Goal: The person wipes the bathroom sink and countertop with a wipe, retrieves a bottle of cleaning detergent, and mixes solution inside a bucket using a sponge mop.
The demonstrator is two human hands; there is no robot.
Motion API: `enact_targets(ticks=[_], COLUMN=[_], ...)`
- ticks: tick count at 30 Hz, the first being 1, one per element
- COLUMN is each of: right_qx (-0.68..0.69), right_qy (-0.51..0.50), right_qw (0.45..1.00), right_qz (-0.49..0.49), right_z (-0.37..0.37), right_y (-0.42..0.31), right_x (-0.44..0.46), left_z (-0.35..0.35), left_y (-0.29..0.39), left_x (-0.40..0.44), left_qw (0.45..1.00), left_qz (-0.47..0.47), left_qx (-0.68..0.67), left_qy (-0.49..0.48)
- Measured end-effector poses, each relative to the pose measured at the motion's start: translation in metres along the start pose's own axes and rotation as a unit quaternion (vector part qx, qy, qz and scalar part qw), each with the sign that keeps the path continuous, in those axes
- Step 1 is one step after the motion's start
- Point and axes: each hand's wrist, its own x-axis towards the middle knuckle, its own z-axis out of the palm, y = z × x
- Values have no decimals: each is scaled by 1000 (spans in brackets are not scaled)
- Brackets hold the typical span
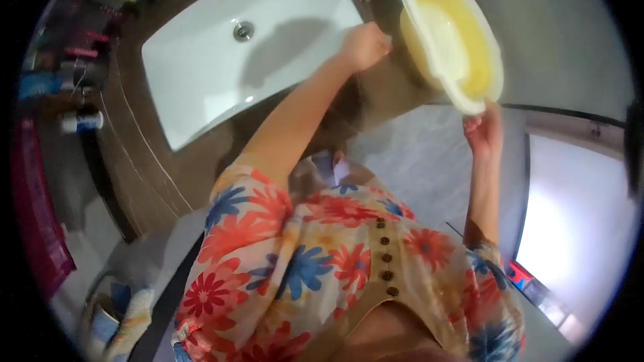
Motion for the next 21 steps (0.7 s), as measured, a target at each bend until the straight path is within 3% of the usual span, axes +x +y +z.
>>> enact_targets(ticks=[2, 3, 8, 13, 16, 18, 19, 20, 21], right_qx=[-37, -43, -63, -57, -73, -48, -70, -93, -77], right_qy=[38, -42, -59, -64, -47, -57, -57, -58, -81], right_qw=[998, 998, 996, 996, 995, 996, 994, 992, 992], right_qz=[-18, 5, -8, -16, -47, -51, -60, -68, -63], right_z=[18, 2, 15, 13, 23, 10, 8, 8, 5], right_y=[-8, -14, -8, -9, -8, -8, -9, -10, -10], right_x=[6, 19, 47, 71, 74, 91, 88, 84, 85], left_z=[-8, -14, -55, -97, -65, 4, 40, 76, 88], left_y=[3, 0, 2, 5, 36, 66, 78, 86, 95], left_x=[0, -4, -46, -132, -133, -128, -121, -108, -108], left_qw=[996, 995, 971, 980, 962, 979, 985, 984, 996], left_qz=[-45, -43, -93, -174, -148, -60, -22, -165, -38], left_qx=[-51, -43, 123, 56, 203, 188, 155, 25, 81], left_qy=[-60, -83, -182, -80, -108, -49, -72, -62, -15])
